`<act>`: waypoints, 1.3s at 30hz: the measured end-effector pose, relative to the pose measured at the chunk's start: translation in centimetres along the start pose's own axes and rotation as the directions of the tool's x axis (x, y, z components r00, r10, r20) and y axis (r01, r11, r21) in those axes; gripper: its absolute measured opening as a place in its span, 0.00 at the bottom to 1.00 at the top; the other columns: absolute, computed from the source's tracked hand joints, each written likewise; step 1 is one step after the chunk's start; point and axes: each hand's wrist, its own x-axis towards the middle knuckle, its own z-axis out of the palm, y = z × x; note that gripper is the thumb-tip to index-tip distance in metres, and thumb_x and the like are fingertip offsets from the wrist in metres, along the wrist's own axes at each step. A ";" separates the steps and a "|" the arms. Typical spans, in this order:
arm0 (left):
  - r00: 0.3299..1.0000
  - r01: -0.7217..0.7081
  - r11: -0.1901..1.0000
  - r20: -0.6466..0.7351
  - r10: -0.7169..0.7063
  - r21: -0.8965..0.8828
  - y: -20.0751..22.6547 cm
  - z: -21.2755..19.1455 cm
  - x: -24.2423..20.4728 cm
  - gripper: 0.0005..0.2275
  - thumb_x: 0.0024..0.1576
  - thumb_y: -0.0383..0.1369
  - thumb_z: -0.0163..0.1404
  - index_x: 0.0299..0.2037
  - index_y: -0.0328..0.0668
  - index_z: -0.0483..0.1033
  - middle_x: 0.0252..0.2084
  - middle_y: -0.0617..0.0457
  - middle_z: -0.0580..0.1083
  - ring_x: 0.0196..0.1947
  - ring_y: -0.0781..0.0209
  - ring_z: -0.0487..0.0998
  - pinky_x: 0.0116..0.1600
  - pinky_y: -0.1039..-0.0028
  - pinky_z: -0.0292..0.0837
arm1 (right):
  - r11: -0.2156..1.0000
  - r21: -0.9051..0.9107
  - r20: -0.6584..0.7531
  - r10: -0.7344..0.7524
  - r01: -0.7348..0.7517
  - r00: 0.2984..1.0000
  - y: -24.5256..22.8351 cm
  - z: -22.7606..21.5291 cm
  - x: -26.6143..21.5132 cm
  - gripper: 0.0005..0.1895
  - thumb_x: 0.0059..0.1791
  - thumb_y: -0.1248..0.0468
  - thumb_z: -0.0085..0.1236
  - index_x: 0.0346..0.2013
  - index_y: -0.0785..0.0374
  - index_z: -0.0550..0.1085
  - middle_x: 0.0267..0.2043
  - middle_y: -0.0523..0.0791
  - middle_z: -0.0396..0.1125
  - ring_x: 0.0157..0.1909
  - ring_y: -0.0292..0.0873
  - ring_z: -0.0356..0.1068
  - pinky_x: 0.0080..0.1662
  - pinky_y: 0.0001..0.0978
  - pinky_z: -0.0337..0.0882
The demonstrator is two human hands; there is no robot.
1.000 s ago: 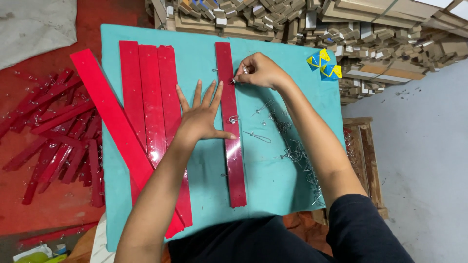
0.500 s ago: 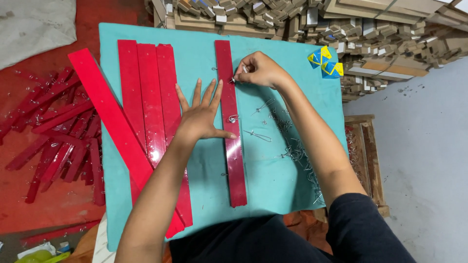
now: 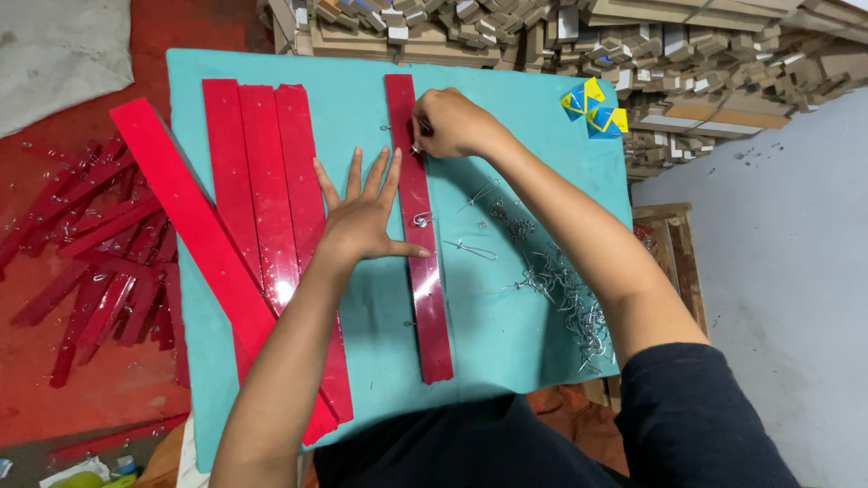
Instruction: The person repeatedly picks red plastic strips and metal hooks from a workbench, inserts the hooks into pre-drilled holes in the strips, and places the assembled units into a wooden crate. The process is repeated multiple times throughout the clip.
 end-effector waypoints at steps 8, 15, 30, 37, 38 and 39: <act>0.998 0.035 0.979 0.035 -0.043 0.198 -0.4 0.7 0.7 0.65 0.35 0.76 0.50 0.75 0.55 0.20 0.80 0.58 0.24 0.76 0.45 0.16 0.60 0.28 0.04 | 0.986 -0.114 0.110 -0.108 0.121 0.988 -0.4 -1.2 -0.1 0.12 0.43 0.73 0.49 0.23 0.54 0.78 0.29 0.37 0.76 0.33 0.40 0.73 0.38 0.34 0.70; 0.999 0.038 0.977 0.021 -0.043 0.211 -0.6 0.8 0.8 0.66 0.35 0.76 0.50 0.75 0.53 0.20 0.80 0.57 0.24 0.76 0.45 0.15 0.61 0.28 0.03 | 0.963 -0.254 0.203 -0.036 0.087 0.979 -1.8 -1.4 1.8 0.08 0.42 0.72 0.54 0.24 0.60 0.79 0.24 0.45 0.73 0.32 0.46 0.72 0.30 0.38 0.69; 1.000 0.020 0.998 0.012 -0.021 0.063 0.0 0.3 0.4 0.67 0.37 0.62 0.66 0.77 0.56 0.22 0.80 0.53 0.32 0.77 0.39 0.22 0.61 0.24 0.03 | 0.996 0.056 0.180 0.060 -0.071 0.982 1.7 -0.3 1.1 0.06 0.45 0.61 0.64 0.32 0.59 0.81 0.27 0.49 0.73 0.32 0.51 0.75 0.36 0.39 0.74; 0.998 0.036 0.992 0.053 -0.042 0.121 0.5 0.6 -0.2 0.67 0.38 0.62 0.65 0.76 0.54 0.21 0.80 0.50 0.30 0.77 0.38 0.21 0.62 0.23 0.07 | 0.906 0.422 -0.076 0.056 -0.019 0.996 1.8 -6.9 -11.4 0.21 0.56 0.59 0.58 0.59 0.70 0.69 0.42 0.57 0.70 0.44 0.49 0.69 0.49 0.44 0.72; 0.997 0.042 0.989 0.064 -0.052 0.142 0.6 0.7 -0.2 0.67 0.38 0.62 0.65 0.76 0.53 0.21 0.80 0.50 0.29 0.77 0.37 0.21 0.63 0.23 0.08 | 0.921 0.388 -0.154 0.113 -0.045 0.982 2.4 -7.7 -13.7 0.20 0.58 0.61 0.56 0.59 0.70 0.69 0.42 0.61 0.70 0.44 0.53 0.70 0.49 0.48 0.72; 0.997 0.032 0.988 0.071 -0.043 0.148 0.7 0.6 -0.7 0.67 0.38 0.62 0.65 0.76 0.53 0.21 0.80 0.50 0.29 0.77 0.37 0.21 0.63 0.23 0.08 | 0.918 0.392 -0.162 0.124 -0.051 0.979 3.5 -7.6 -15.3 0.20 0.58 0.61 0.56 0.59 0.70 0.69 0.42 0.61 0.70 0.44 0.53 0.70 0.49 0.48 0.72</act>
